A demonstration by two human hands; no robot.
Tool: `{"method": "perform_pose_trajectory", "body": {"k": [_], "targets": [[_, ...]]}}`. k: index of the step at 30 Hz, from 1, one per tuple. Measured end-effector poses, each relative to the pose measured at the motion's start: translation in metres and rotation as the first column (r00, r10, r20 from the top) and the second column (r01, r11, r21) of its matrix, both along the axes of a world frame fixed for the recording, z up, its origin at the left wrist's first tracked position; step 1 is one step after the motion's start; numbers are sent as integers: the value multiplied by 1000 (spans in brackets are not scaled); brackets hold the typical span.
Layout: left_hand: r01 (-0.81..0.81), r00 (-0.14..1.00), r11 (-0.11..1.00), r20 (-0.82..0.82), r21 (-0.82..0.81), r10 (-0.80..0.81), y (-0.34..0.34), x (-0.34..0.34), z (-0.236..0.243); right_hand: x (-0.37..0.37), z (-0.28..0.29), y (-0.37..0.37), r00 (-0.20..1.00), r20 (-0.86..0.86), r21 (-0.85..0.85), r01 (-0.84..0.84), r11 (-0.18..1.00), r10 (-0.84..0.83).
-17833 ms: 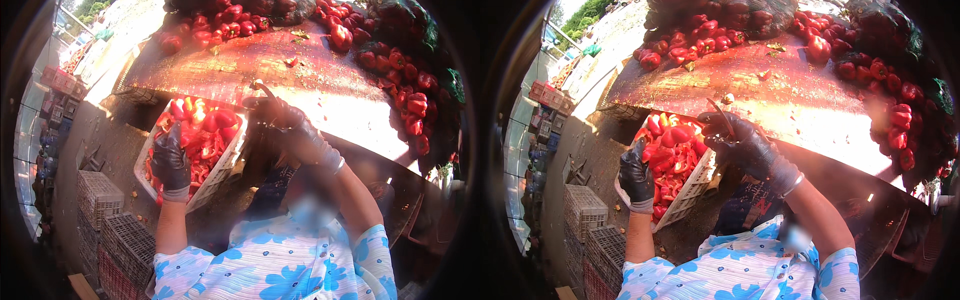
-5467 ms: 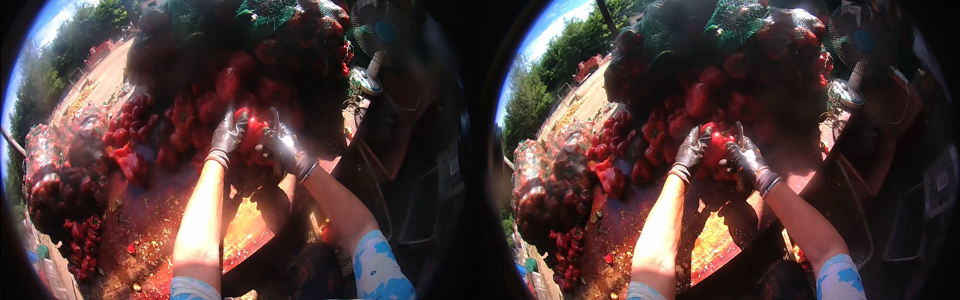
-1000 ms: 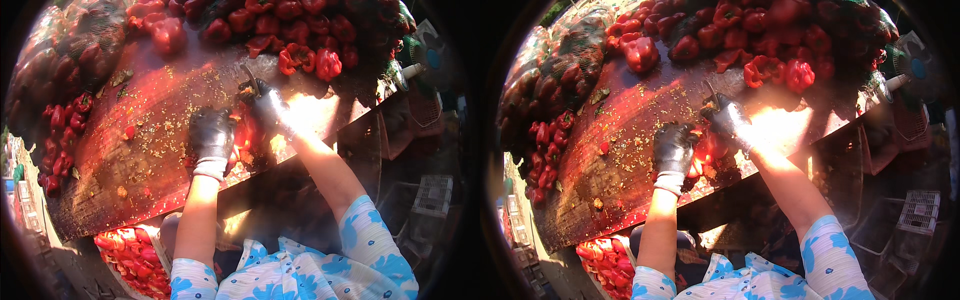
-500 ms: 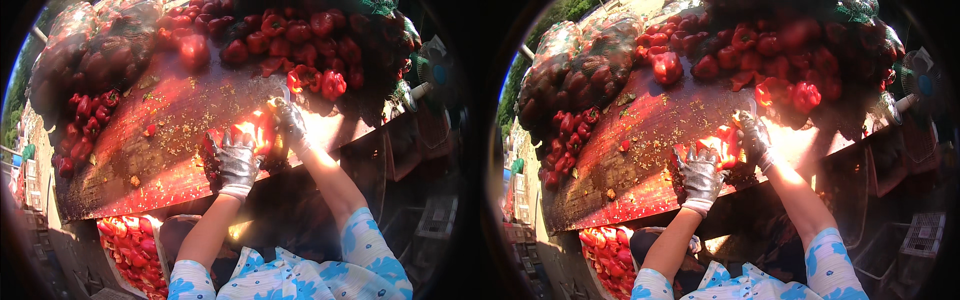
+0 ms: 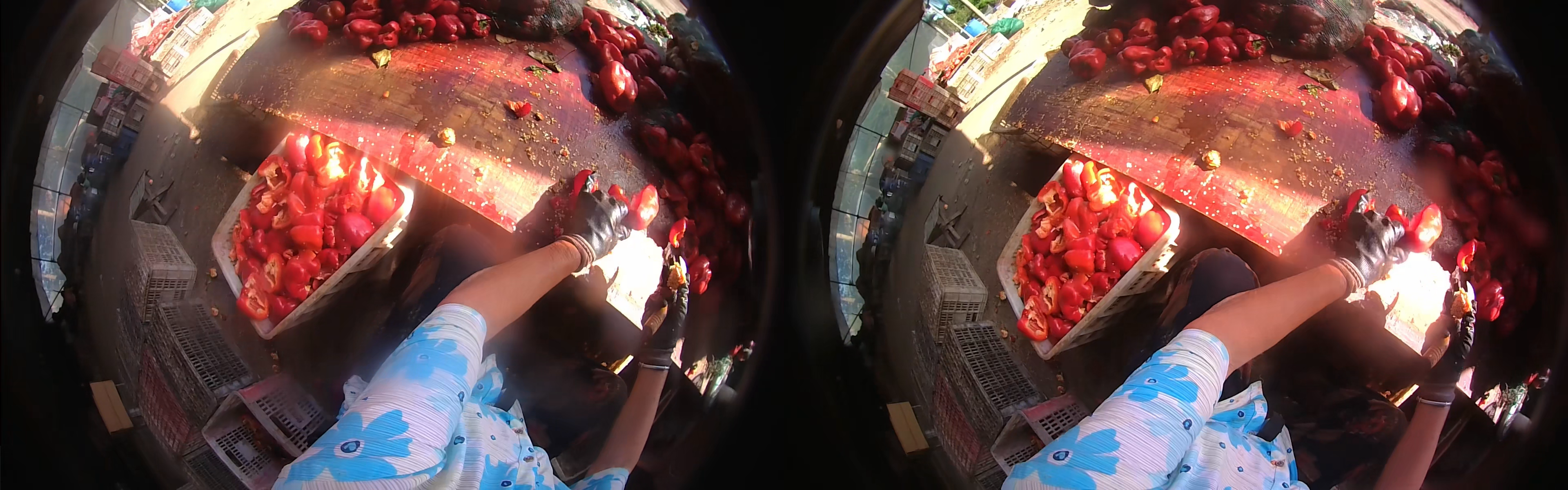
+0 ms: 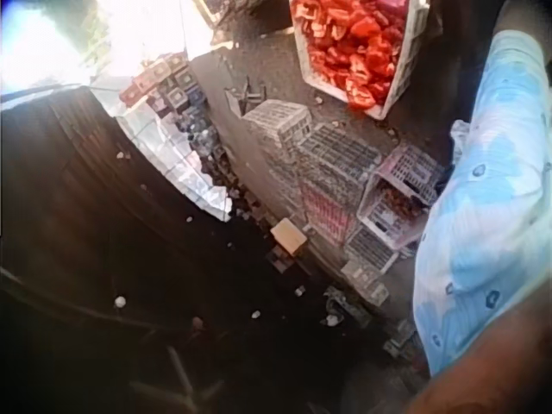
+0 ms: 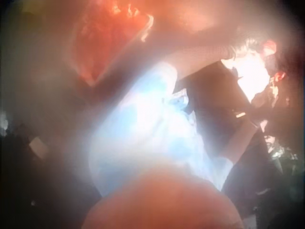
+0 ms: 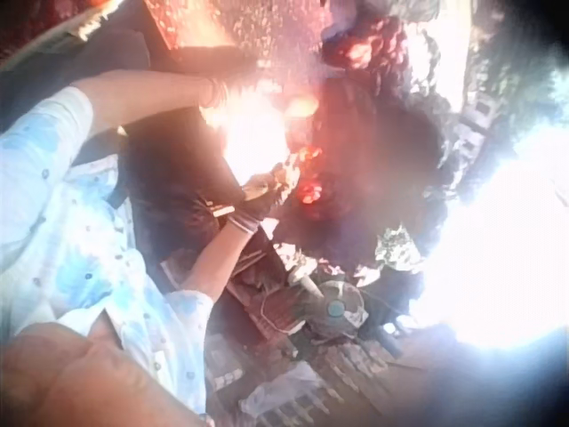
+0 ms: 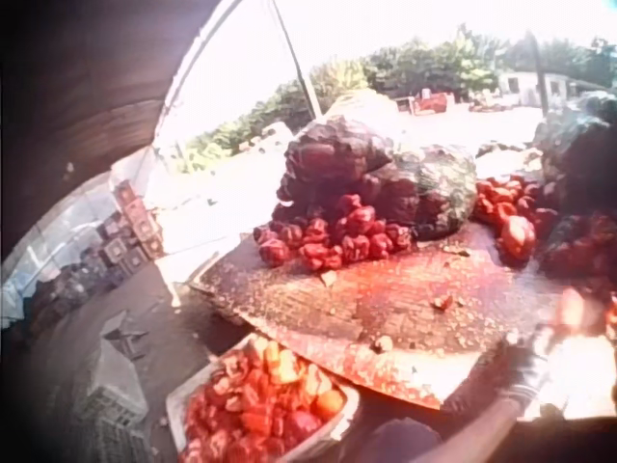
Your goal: The person cuts red bell peppers on a wooden table using a knife. They remove the stems and slice the peppers into pieces, placing the cut pieces into a white tray. The person wears gloves and a blue floral shirt.
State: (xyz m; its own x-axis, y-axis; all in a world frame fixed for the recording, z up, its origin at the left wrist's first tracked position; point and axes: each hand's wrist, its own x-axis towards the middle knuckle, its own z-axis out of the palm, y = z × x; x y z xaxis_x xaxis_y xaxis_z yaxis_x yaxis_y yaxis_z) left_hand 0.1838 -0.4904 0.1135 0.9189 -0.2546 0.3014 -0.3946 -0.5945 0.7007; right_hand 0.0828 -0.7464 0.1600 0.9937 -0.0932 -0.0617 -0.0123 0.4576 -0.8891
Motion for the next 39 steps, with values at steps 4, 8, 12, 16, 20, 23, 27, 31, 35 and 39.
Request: {"method": "perform_pose_trajectory", "body": {"k": [4, 8, 12, 16, 20, 23, 27, 31, 35, 39], "targets": [[-169, 983, 322, -181, -931, -7, 68, 5, 50, -6, 11, 4, 891, 65, 492, -420, 763, 449], [-105, 983, 44, -111, -993, -148, 190, -44, 116, -12, 27, 59, 914, 249, 69, -348, 935, 321], [-273, 853, 794, 245, -543, 461, 327, -171, 86, -9, 20, 86, 906, 384, -184, -112, 976, 177], [-442, 855, -367, -508, -819, 104, 433, -315, 66, -13, 50, 132, 780, 284, 340, -625, 702, 557], [-705, 500, -303, -753, -641, 428, 527, -460, -35, -5, 22, 120, 898, -104, 541, -310, 782, 428], [-972, 144, -93, -860, -216, 489, 554, -486, -34, -6, 18, 128, 957, -125, 8, -264, 964, 263], [-872, 39, -46, 163, 487, 986, 501, -422, 35, -6, 17, 127, 880, -5, 285, -453, 845, 474], [-752, 495, 157, 392, 641, 776, 471, -389, 28, -17, 25, 143, 920, 61, -836, -166, 524, 388], [-717, 436, 104, 327, 689, 838, 493, -400, -23, -33, 58, 181, 893, -15, -188, -445, 876, 451], [-681, 427, 118, 261, 723, 866, 504, -407, -35, -39, 59, 203, 891, 67, -198, -429, 881, 449]]}}
